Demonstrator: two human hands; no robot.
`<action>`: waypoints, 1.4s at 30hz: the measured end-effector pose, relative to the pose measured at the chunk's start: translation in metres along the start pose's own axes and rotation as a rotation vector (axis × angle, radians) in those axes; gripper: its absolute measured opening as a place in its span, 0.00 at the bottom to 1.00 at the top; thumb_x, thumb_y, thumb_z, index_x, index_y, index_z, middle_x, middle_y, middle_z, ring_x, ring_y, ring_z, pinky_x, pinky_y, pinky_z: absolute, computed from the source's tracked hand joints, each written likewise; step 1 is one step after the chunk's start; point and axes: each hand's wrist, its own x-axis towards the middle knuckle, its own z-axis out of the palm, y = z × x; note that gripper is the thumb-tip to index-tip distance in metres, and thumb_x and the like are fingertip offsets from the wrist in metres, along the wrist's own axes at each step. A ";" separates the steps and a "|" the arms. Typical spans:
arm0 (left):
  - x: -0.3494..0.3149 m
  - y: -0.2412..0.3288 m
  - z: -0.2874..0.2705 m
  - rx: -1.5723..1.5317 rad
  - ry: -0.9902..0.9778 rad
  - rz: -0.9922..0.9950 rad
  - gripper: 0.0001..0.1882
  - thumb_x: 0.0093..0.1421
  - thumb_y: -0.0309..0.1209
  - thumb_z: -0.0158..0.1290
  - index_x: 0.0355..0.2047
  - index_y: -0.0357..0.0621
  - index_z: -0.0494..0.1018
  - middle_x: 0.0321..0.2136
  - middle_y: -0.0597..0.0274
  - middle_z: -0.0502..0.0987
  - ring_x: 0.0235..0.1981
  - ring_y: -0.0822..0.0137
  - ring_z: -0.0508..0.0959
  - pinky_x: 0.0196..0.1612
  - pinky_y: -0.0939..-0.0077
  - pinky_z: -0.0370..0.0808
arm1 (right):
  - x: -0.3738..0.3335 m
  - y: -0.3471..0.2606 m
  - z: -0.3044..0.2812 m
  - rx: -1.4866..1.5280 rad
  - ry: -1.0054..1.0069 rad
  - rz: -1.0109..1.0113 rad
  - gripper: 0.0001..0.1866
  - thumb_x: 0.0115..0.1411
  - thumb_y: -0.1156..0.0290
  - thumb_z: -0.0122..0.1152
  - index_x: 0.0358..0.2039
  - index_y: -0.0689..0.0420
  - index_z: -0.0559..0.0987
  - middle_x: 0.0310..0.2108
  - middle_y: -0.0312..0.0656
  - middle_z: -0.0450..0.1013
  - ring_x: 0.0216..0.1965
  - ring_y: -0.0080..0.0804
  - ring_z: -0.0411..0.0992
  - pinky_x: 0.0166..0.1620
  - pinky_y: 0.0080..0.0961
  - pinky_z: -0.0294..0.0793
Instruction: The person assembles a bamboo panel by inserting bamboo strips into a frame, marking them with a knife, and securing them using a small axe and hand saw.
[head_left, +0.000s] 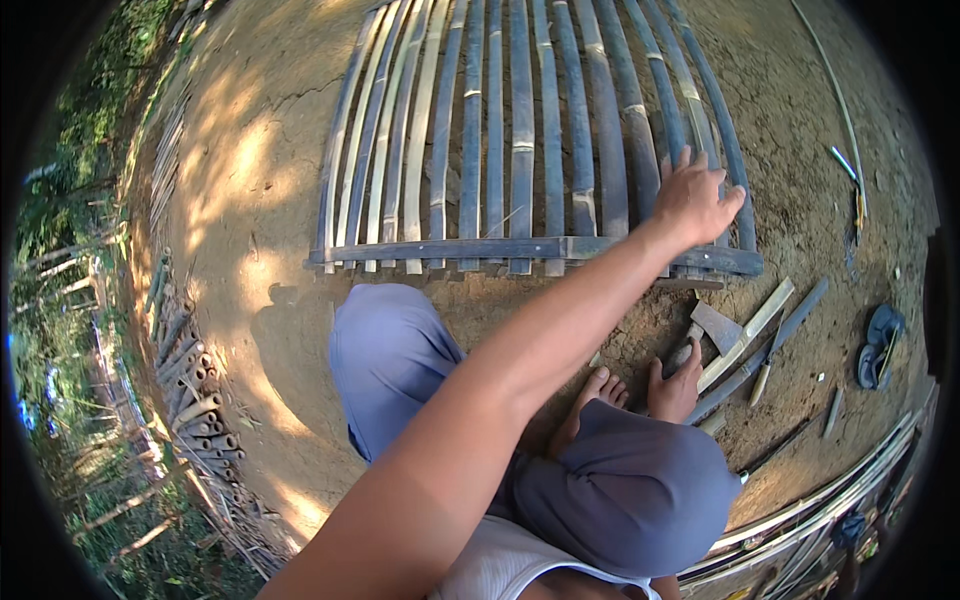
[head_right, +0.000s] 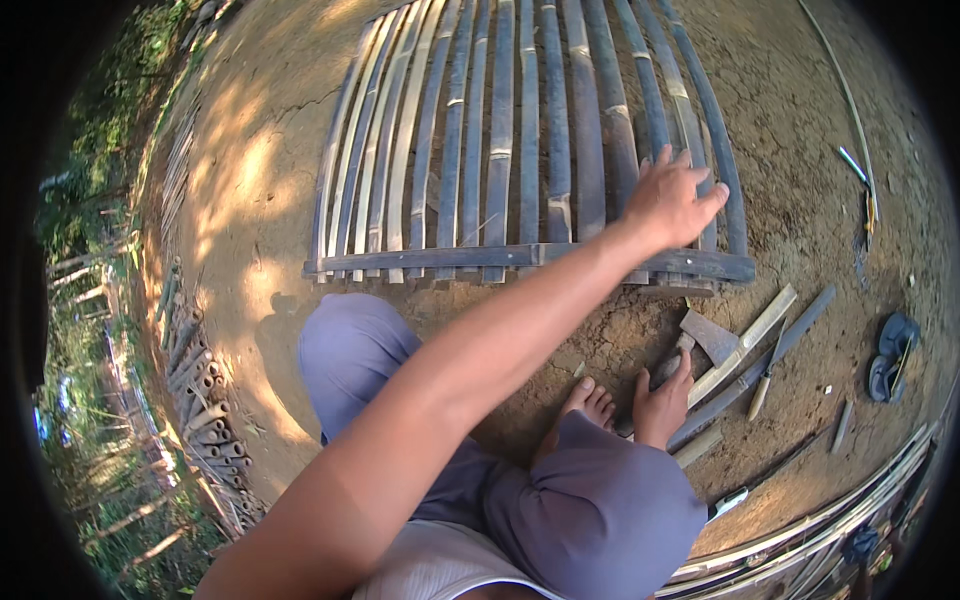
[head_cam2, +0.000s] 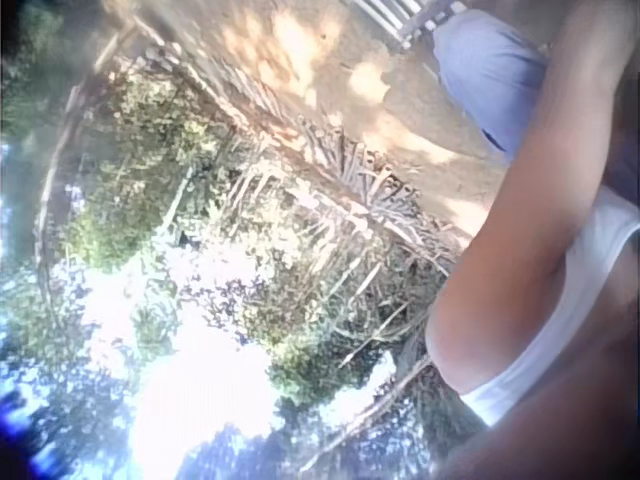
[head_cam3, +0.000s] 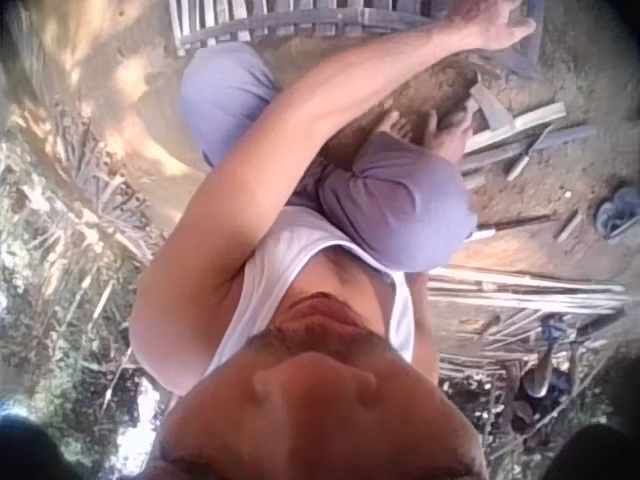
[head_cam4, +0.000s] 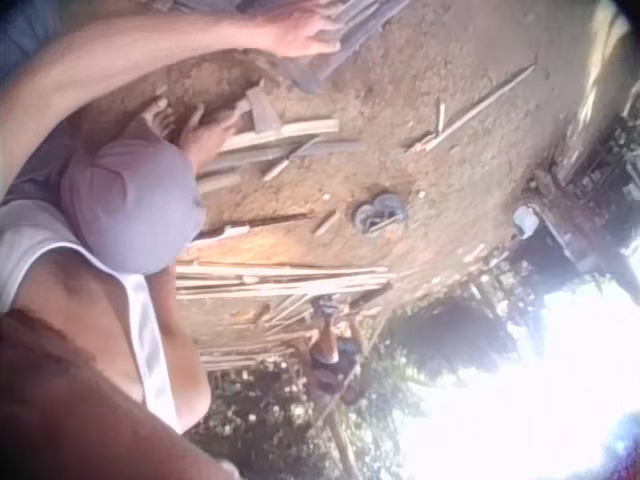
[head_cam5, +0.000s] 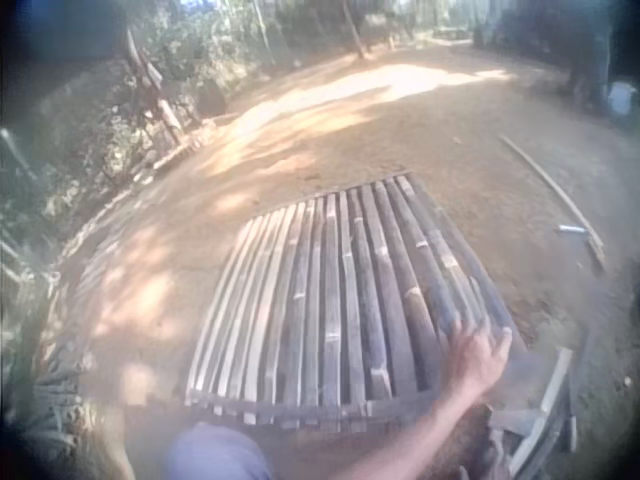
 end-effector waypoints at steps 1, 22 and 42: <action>0.014 -0.005 -0.031 0.001 -0.083 0.017 0.37 0.68 0.56 0.48 0.65 0.40 0.71 0.67 0.37 0.66 0.72 0.38 0.60 0.73 0.45 0.57 | 0.002 0.009 0.008 0.040 0.106 -0.058 0.45 0.57 0.64 0.69 0.72 0.48 0.58 0.52 0.59 0.75 0.50 0.63 0.75 0.49 0.51 0.76; -0.330 -0.538 -0.354 0.020 0.480 -0.980 0.43 0.67 0.63 0.44 0.60 0.30 0.73 0.61 0.31 0.72 0.66 0.41 0.70 0.69 0.55 0.65 | -0.108 0.023 0.164 0.082 -0.121 0.330 0.42 0.73 0.33 0.29 0.77 0.48 0.52 0.78 0.39 0.49 0.78 0.36 0.45 0.76 0.41 0.46; -0.322 -0.514 -0.363 -0.086 0.432 -1.090 0.56 0.62 0.75 0.42 0.55 0.21 0.74 0.59 0.26 0.72 0.64 0.38 0.71 0.67 0.53 0.66 | 0.187 -0.039 -0.086 1.640 -0.088 0.660 0.26 0.52 0.45 0.79 0.43 0.45 0.79 0.45 0.36 0.75 0.44 0.29 0.71 0.46 0.27 0.72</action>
